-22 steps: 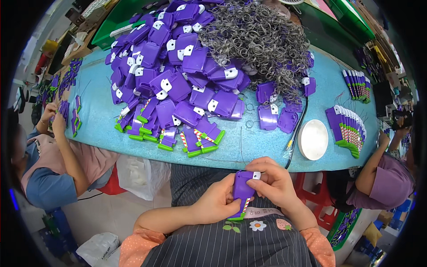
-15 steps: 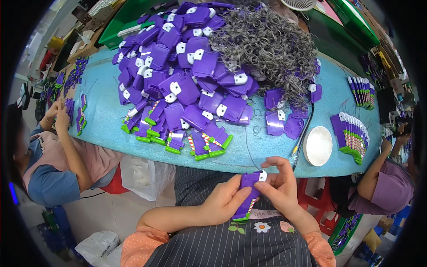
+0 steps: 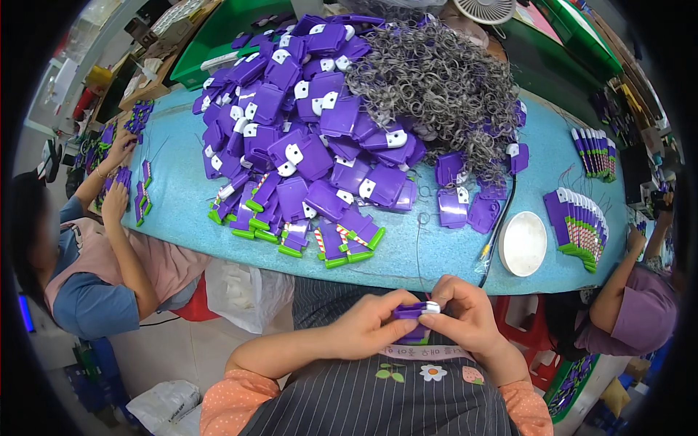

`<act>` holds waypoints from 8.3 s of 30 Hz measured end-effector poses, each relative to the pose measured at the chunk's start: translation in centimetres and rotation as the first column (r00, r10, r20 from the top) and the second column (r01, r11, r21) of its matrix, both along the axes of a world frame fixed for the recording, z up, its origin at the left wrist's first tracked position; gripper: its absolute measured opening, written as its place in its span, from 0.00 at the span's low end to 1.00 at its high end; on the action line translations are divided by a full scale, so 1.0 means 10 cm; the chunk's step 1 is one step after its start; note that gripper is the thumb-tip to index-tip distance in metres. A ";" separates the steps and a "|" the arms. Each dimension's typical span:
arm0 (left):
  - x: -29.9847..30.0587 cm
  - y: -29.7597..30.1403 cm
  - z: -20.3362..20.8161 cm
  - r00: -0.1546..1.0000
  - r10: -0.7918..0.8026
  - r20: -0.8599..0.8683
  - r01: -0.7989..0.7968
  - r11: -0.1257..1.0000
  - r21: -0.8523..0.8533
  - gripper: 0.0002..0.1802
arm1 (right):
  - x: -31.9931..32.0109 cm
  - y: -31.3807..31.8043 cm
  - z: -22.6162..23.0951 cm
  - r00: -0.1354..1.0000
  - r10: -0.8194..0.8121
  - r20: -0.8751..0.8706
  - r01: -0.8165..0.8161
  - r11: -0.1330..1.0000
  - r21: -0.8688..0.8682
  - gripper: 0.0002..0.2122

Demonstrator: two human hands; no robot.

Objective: The person assembles small purple plastic components by inserting a thin wire into each unit and snapping a cover piece into place. They handle the parts one at a time, placing completed units on the table. The workspace contains large piles of purple parts and a bundle of wires.

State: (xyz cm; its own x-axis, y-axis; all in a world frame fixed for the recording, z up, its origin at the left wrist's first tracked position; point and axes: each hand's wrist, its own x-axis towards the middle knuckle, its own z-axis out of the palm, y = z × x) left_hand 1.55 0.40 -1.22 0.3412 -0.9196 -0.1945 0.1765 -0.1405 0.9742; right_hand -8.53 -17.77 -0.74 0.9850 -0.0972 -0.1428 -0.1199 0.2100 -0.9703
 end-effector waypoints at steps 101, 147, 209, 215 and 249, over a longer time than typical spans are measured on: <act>0.04 0.04 -0.22 0.721 0.082 -0.688 0.035 0.987 0.154 0.19 | 0.83 0.09 -0.03 0.987 -0.080 -0.137 0.084 0.996 0.022 0.16; 0.02 0.10 0.01 0.787 0.365 0.498 -0.326 0.931 -0.166 0.15 | 0.43 0.26 0.08 0.893 -0.043 0.448 0.400 0.530 -0.748 0.06; -0.05 -0.20 -0.04 0.821 0.312 -0.478 -0.383 0.922 -0.055 0.18 | -0.57 -0.85 0.27 0.759 -0.603 0.247 0.651 0.694 -0.307 0.03; -0.02 -0.25 -0.10 0.841 0.239 -0.485 -0.303 0.951 -0.056 0.18 | -0.57 -0.85 0.10 0.774 -0.531 0.345 0.574 0.358 -0.737 0.06; -0.04 -0.33 0.15 0.842 0.080 -0.534 -0.135 0.989 -0.065 0.19 | -0.25 -0.29 0.19 0.899 -0.355 0.256 0.412 0.883 -0.223 0.04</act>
